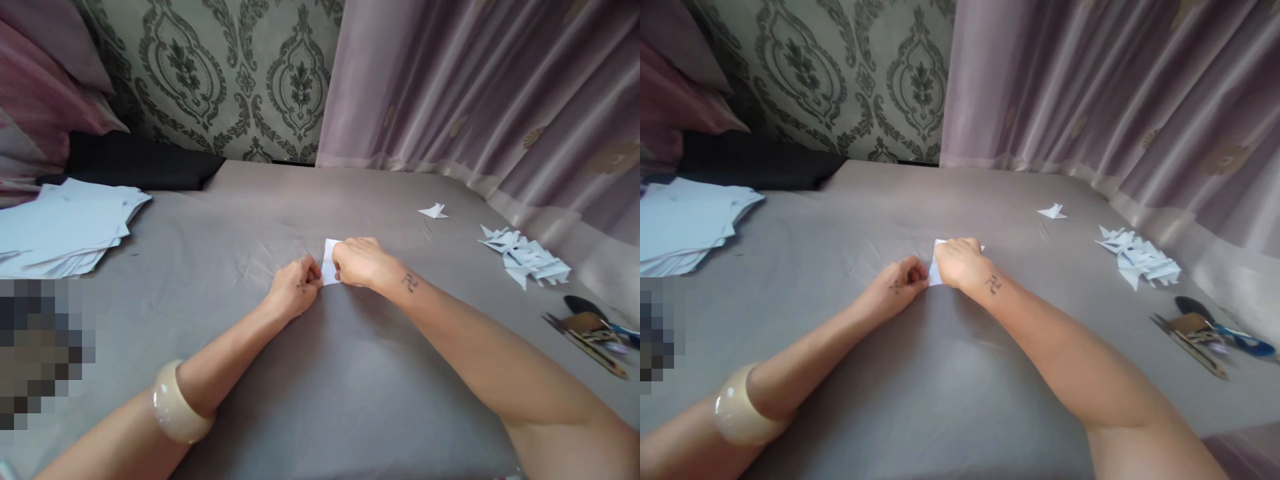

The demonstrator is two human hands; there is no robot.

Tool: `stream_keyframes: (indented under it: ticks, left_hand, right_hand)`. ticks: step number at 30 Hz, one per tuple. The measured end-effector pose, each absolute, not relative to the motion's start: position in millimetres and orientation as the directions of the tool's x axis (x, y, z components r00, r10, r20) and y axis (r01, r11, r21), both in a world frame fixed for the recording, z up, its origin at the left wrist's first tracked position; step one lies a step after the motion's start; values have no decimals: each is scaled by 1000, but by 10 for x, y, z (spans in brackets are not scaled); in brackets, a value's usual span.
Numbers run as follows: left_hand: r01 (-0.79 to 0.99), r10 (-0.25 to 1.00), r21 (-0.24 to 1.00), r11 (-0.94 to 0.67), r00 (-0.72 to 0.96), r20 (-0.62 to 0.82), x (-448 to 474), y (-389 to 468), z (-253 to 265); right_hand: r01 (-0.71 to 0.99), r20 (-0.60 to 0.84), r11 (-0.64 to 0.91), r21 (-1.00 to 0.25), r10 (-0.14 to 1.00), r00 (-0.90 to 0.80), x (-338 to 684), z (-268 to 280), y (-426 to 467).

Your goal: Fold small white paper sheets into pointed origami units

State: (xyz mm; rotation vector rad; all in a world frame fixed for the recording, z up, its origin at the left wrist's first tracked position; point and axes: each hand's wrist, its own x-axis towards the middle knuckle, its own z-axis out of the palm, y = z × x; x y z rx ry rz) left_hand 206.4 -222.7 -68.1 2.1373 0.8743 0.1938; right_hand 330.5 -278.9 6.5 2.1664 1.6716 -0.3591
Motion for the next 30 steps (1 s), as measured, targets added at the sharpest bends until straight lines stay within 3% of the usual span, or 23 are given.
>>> stream_keyframes:
  ticks: [8,11,13,15,17,20,23,25,27,30]
  left_hand:
    - [481,619,800,-359,764,-182,2006,-2181,-629]
    - [394,635,780,-486,772,5,1981,-2214,-665]
    - [224,529,708,-669,813,243,1978,-2244,-732]
    - [42,323,586,-809,865,384,1985,-2273,-809]
    - [-21,187,471,-882,902,390,1994,-2302,-861]
    - [6,133,336,-942,925,357,1995,-2347,-857]
    - [30,122,270,-962,936,330,1981,-2383,-811]
    - [31,113,253,-967,942,317,1972,-2394,-795]
    - [23,102,247,-969,945,310,1966,-2395,-793]
    - [23,99,251,-968,951,294,1959,-2395,-798]
  right_hand:
    - [966,-452,-216,143,854,258,3310,51,-2738]
    - [968,-444,-210,138,860,250,3310,38,-2737]
    - [968,-430,-213,132,867,250,3300,30,-2738]
    - [967,-410,-224,123,876,255,3282,25,-2735]
    - [966,-386,-237,105,885,259,3267,37,-2736]
    - [968,-357,-244,62,900,250,3281,103,-2807]
    - [977,-253,-210,-35,948,195,3357,171,-3036]
    - [960,122,-166,-225,973,197,3430,148,-3247]
    - [914,332,-253,-318,873,357,3496,36,-3447]
    - [828,266,-349,-440,829,491,3543,-268,-3645]
